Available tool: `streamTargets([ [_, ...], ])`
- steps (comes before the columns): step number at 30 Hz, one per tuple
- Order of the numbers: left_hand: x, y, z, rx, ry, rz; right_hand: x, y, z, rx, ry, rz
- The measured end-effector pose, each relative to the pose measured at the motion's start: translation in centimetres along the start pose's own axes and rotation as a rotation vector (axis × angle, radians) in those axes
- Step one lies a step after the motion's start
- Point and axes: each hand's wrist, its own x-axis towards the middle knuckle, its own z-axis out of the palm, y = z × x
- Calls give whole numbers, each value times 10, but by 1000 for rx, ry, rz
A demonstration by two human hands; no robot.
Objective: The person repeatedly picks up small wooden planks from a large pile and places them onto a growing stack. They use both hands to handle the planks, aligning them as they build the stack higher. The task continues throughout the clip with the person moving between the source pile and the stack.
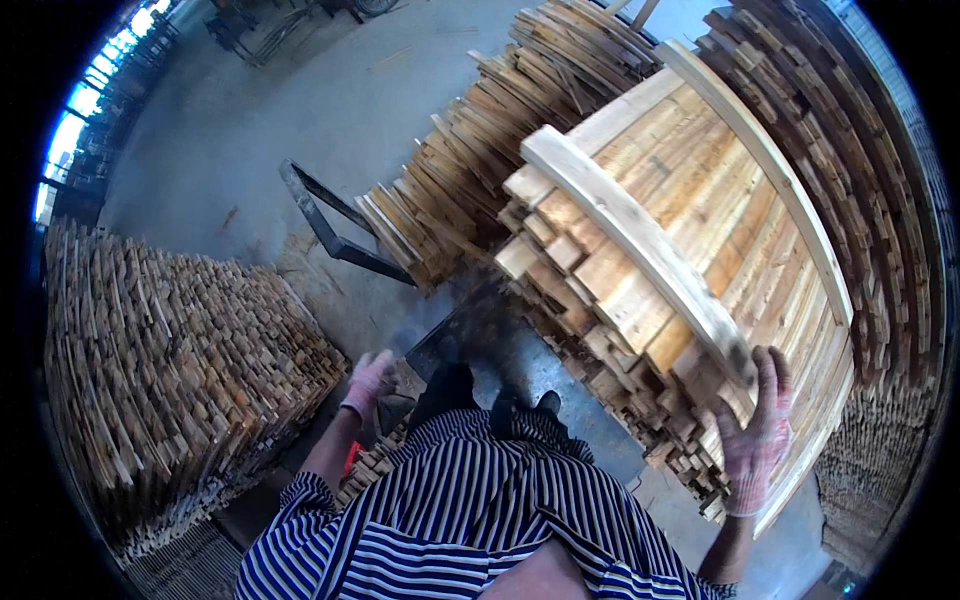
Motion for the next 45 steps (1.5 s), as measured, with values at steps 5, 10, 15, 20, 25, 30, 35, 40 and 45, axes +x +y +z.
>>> streamTargets([
  [5,84,53,-47,-26,127,13,21,-146,83,680,-601,-234],
  [10,157,71,-58,-170,86,-36,20,-233,314,734,-1141,163],
  [15,228,8,-44,-277,22,-138,20,-280,542,651,-1251,262],
  [20,322,-82,-46,-370,68,-297,77,-307,692,495,-1169,394],
  [25,436,-120,-43,-466,121,-410,134,-302,859,261,-1099,183],
  [30,565,-133,-30,-400,179,-268,182,-304,1029,131,-976,-16],
  [35,696,-141,-5,-200,30,-230,232,-309,1149,22,-897,-101],
  [40,795,-173,-1,-276,-50,-299,242,-321,1192,-76,-774,-219],
  [45,843,-195,20,-617,-39,-269,250,-301,1176,75,-847,-262],
])
